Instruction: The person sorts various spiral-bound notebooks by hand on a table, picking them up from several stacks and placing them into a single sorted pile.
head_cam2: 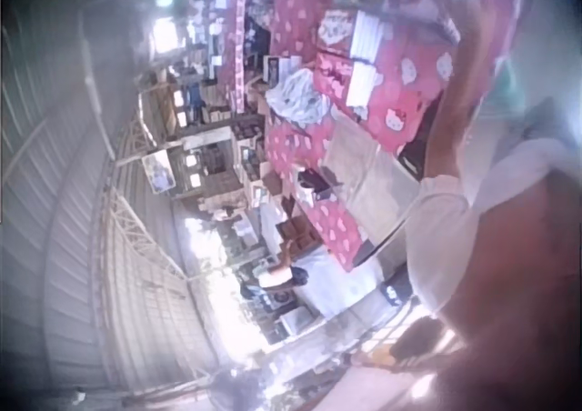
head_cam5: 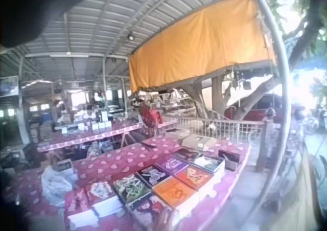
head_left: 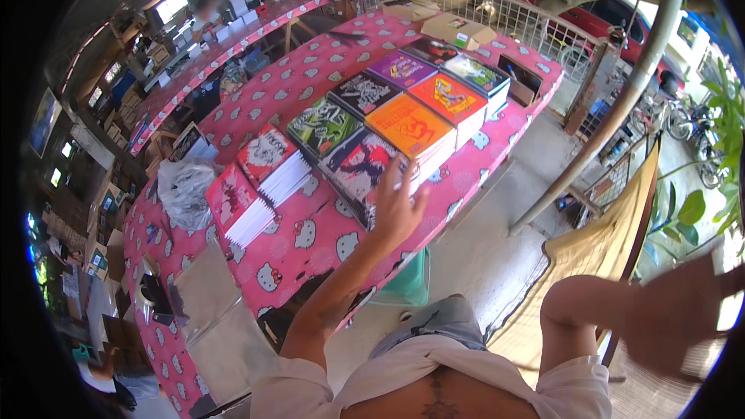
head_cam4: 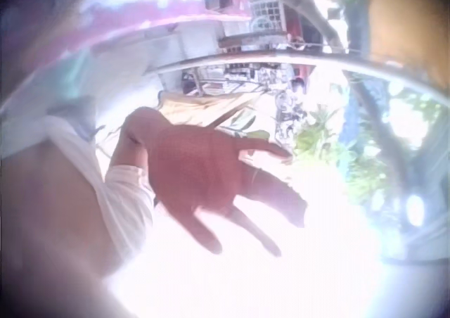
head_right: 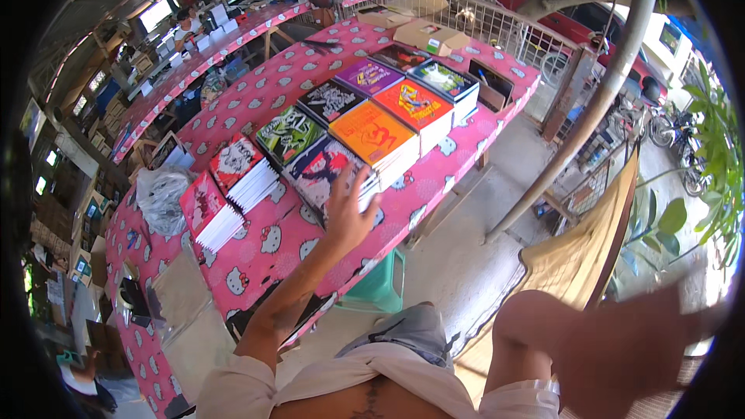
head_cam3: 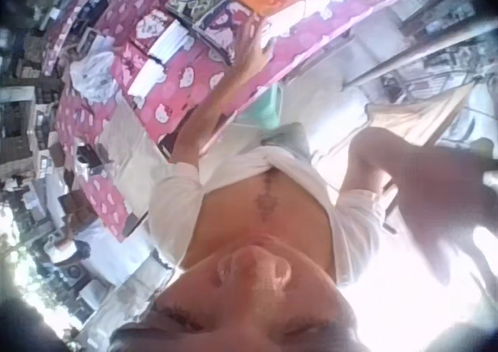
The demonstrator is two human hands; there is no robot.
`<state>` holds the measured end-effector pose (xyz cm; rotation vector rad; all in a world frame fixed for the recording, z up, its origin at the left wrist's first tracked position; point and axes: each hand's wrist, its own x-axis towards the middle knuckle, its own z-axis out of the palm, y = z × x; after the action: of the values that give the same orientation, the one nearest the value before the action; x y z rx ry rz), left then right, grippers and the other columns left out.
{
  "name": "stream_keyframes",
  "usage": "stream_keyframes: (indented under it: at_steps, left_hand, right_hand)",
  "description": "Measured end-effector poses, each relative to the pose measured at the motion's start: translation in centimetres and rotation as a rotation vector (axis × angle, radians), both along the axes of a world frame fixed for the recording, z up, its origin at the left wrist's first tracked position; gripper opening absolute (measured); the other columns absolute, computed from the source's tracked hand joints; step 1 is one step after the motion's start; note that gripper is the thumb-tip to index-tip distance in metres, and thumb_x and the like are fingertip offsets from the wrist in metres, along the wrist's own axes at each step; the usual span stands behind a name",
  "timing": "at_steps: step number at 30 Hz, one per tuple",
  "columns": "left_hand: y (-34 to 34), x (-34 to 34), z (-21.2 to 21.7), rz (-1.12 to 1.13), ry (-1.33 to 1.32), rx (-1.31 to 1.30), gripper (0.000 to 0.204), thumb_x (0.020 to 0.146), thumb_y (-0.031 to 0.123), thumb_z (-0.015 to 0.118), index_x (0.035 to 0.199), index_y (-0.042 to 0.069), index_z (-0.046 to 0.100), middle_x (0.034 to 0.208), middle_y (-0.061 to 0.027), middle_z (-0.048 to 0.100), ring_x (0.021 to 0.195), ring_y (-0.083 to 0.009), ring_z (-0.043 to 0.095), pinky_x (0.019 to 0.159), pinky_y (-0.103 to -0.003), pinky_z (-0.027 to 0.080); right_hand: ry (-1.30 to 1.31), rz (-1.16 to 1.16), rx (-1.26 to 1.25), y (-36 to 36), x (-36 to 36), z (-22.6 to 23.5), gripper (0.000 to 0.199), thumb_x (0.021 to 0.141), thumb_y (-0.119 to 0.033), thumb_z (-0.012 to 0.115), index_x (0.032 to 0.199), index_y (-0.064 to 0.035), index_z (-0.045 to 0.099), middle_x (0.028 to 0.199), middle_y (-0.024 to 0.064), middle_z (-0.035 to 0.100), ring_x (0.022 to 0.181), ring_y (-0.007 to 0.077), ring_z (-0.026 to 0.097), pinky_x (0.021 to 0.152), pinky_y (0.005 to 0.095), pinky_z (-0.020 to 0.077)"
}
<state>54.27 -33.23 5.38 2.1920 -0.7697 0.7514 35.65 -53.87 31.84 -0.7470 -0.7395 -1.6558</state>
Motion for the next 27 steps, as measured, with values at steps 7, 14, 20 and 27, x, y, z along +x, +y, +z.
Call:
stream_keyframes:
  at_steps: [7,14,20,27]
  left_hand:
    - [-15.5,13.1,1.4,0.024,-0.087,0.309,0.071,0.083,0.030,0.069,0.142,0.004,0.039,0.148,-0.0267,0.029,0.137,-0.0457,0.029,0.104,-0.061,0.031]
    - [-17.5,22.1,-2.3,0.020,0.295,0.328,0.033,0.090,0.009,0.053,0.121,0.002,0.058,0.102,-0.0207,0.066,0.089,-0.0353,0.067,0.069,-0.046,0.055]
    - [-4.1,17.6,14.1,0.253,0.216,-0.579,0.037,0.099,0.020,0.053,0.135,0.010,0.052,0.112,-0.0098,0.066,0.098,-0.0172,0.063,0.089,-0.033,0.048]
    - [12.1,-2.8,17.7,0.185,0.290,-0.695,0.048,0.090,0.023,0.067,0.125,-0.006,0.050,0.119,-0.0150,0.057,0.107,-0.0244,0.061,0.088,-0.038,0.054]
  right_hand:
    - [1.127,0.078,-0.399,-16.7,37.8,-15.8,0.017,0.094,-0.017,0.063,0.099,-0.0013,0.060,0.117,0.0124,0.063,0.098,0.0153,0.063,0.085,0.0272,0.0489]
    - [1.473,-0.560,-1.768,-22.6,51.4,-28.6,0.077,0.078,-0.007,0.066,0.147,-0.0248,0.038,0.158,0.0059,0.023,0.143,0.0321,0.026,0.110,0.0598,0.0305]
    - [1.140,-0.455,-1.801,-27.1,48.6,-25.1,0.062,0.074,-0.018,0.074,0.132,-0.0213,0.056,0.130,0.0015,0.059,0.114,0.0230,0.059,0.094,0.0439,0.0477]
    - [1.188,-0.868,-1.520,-26.1,48.2,-28.1,0.027,0.075,-0.024,0.077,0.094,-0.0066,0.068,0.078,0.0127,0.066,0.074,0.0316,0.065,0.066,0.0421,0.0508]
